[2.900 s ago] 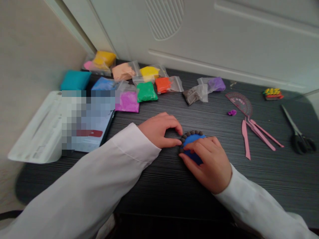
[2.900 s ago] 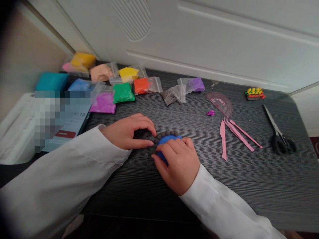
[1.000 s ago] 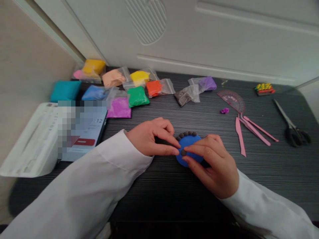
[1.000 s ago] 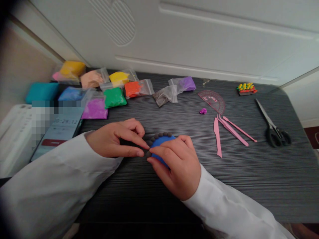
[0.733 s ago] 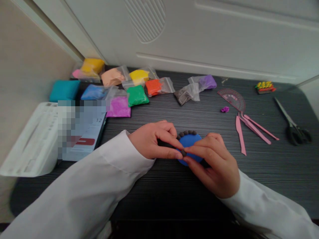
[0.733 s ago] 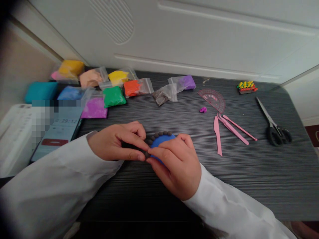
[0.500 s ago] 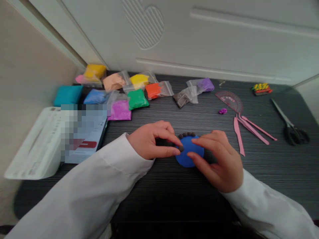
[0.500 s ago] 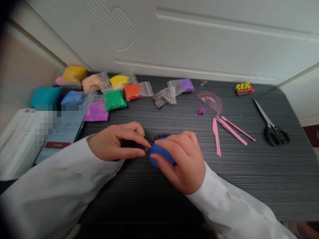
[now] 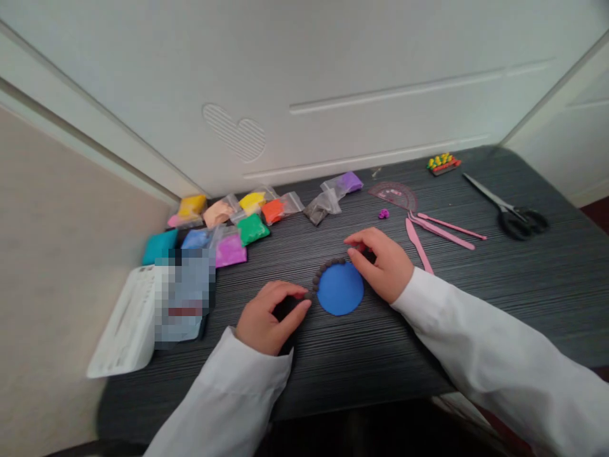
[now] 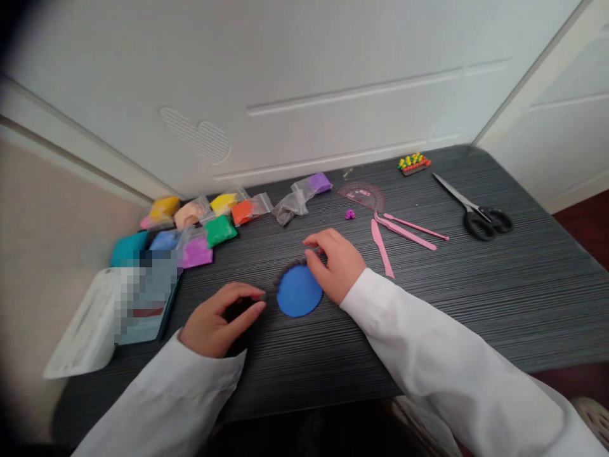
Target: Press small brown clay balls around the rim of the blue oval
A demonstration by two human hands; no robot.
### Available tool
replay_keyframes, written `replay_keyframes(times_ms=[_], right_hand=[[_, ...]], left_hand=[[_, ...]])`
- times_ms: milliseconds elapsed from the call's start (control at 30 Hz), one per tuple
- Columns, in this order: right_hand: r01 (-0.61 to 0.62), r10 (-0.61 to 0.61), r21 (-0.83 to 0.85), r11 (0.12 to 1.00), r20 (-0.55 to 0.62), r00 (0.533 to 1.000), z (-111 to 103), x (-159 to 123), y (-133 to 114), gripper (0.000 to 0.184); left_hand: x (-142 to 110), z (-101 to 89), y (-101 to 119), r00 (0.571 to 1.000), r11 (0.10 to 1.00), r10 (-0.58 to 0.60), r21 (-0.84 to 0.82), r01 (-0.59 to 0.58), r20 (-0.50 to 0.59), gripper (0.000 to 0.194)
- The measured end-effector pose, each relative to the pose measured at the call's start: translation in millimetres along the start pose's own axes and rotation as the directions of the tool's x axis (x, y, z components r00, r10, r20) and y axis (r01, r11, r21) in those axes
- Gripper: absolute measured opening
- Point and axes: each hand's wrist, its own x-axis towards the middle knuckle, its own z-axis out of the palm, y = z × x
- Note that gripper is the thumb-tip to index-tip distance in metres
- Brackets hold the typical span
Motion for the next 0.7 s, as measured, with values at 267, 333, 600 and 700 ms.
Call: replay_keyframes(times_ms=[267, 333, 600, 700], right_hand=[[0.027, -0.015, -0.077, 0.997, 0.154, 0.988, -1, 0, 4, 0.026], [0.03, -0.015, -0.087, 0.996, 0.173, 0.985, -3, 0, 4, 0.029], [0.011, 0.014, -0.112, 0.994, 0.218, 0.976, -5, -1, 0, 0.033], [0.005, 0.021, -0.115, 0.993, 0.224, 0.974, -5, -1, 0, 0.033]], left_hand=[[-14, 33.5, 2, 0.956, 0.991, -0.005, 0.127, 0.044, -0.295, 0.014], [-13, 36.5, 1, 0.949, 0.991, 0.017, 0.132, 0.026, -0.316, 0.014], [-13, 39.3, 5, 0.92, 0.984, 0.009, 0.168, 0.061, -0.392, 0.013], [-12, 41.4, 9, 0.915, 0.975, 0.025, 0.214, 0.068, -0.403, 0.013]])
